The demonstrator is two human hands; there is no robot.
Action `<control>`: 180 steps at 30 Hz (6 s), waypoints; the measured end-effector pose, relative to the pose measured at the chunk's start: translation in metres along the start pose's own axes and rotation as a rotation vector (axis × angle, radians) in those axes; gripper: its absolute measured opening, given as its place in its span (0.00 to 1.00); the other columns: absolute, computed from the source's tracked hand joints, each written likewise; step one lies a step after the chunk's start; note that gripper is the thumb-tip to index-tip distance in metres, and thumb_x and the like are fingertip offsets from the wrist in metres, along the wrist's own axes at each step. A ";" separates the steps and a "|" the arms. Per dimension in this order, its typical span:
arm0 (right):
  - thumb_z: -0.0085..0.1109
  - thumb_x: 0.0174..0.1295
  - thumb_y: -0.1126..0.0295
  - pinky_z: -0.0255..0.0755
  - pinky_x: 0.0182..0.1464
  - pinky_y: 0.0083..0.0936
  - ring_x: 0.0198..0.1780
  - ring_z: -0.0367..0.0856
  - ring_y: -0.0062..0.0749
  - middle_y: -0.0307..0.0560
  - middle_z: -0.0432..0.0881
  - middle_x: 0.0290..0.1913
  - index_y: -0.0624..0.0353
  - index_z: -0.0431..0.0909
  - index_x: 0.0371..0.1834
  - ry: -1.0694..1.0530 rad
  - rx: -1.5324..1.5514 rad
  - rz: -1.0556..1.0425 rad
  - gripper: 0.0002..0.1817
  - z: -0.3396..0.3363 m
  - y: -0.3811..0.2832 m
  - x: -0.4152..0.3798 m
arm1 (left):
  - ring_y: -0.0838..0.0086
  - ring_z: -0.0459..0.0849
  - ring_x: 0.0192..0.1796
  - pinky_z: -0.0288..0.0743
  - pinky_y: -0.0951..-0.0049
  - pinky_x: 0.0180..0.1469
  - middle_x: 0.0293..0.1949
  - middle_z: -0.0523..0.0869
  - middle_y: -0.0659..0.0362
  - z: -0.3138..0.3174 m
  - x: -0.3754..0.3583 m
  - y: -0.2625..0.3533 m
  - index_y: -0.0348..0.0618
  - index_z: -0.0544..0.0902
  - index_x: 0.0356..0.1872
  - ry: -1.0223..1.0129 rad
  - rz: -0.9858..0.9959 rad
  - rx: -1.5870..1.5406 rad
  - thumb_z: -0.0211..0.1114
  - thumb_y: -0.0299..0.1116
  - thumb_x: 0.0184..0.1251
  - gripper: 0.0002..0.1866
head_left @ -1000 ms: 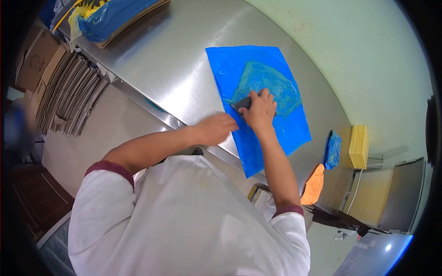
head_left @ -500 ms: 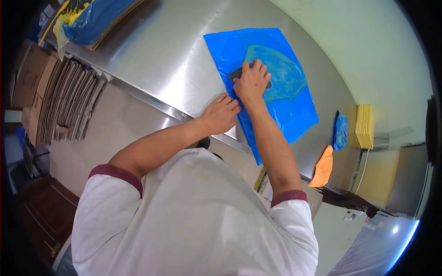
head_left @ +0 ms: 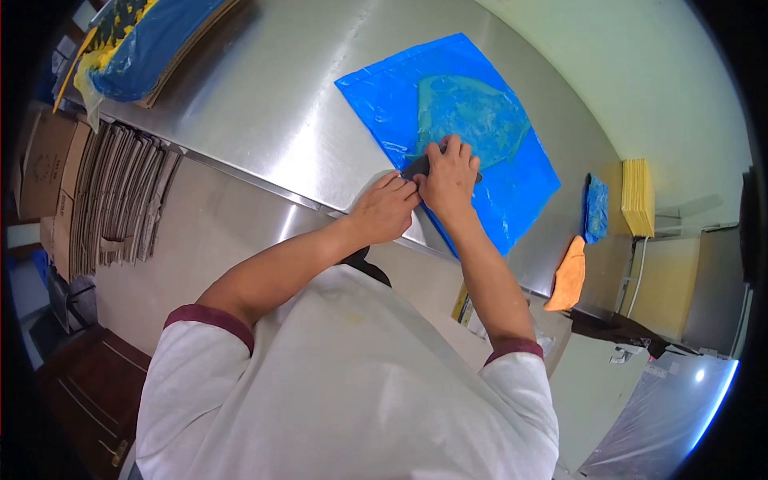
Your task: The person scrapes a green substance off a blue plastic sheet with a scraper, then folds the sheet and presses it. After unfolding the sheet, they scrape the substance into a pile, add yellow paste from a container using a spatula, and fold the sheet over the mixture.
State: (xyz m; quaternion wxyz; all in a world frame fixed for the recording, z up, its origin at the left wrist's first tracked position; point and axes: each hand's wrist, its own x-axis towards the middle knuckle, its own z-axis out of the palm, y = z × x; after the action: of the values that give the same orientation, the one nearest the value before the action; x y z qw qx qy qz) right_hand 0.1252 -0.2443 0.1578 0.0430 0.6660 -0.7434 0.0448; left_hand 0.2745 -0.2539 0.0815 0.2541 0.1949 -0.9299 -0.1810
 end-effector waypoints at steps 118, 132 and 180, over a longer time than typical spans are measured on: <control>0.66 0.49 0.73 0.71 0.66 0.45 0.62 0.80 0.48 0.57 0.83 0.58 0.60 0.82 0.54 0.078 0.283 0.110 0.24 0.018 0.066 -0.107 | 0.55 0.57 0.79 0.45 0.45 0.79 0.68 0.72 0.50 0.036 0.009 0.072 0.45 0.76 0.64 -0.454 0.027 0.167 0.68 0.37 0.56 0.31; 0.66 0.46 0.75 0.77 0.58 0.38 0.56 0.84 0.48 0.55 0.85 0.57 0.59 0.85 0.53 -0.096 0.294 0.147 0.25 -0.038 0.088 -0.118 | 0.55 0.71 0.70 0.60 0.53 0.75 0.64 0.78 0.49 0.041 0.059 0.087 0.43 0.79 0.61 -0.698 0.377 -0.039 0.61 0.50 0.64 0.29; 0.56 0.58 0.71 0.67 0.60 0.48 0.54 0.77 0.45 0.49 0.78 0.48 0.60 0.79 0.44 0.086 0.216 0.346 0.11 0.034 -0.006 -0.013 | 0.67 0.49 0.83 0.44 0.55 0.82 0.83 0.48 0.60 0.053 0.090 0.000 0.49 0.50 0.81 -0.397 0.855 0.460 0.44 0.48 0.77 0.35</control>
State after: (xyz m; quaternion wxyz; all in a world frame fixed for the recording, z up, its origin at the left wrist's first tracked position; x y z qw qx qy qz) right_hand 0.1328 -0.2364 0.1224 -0.0051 0.5268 -0.8349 0.1592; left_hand 0.1740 -0.2825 0.0751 0.0749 -0.1896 -0.9723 0.1142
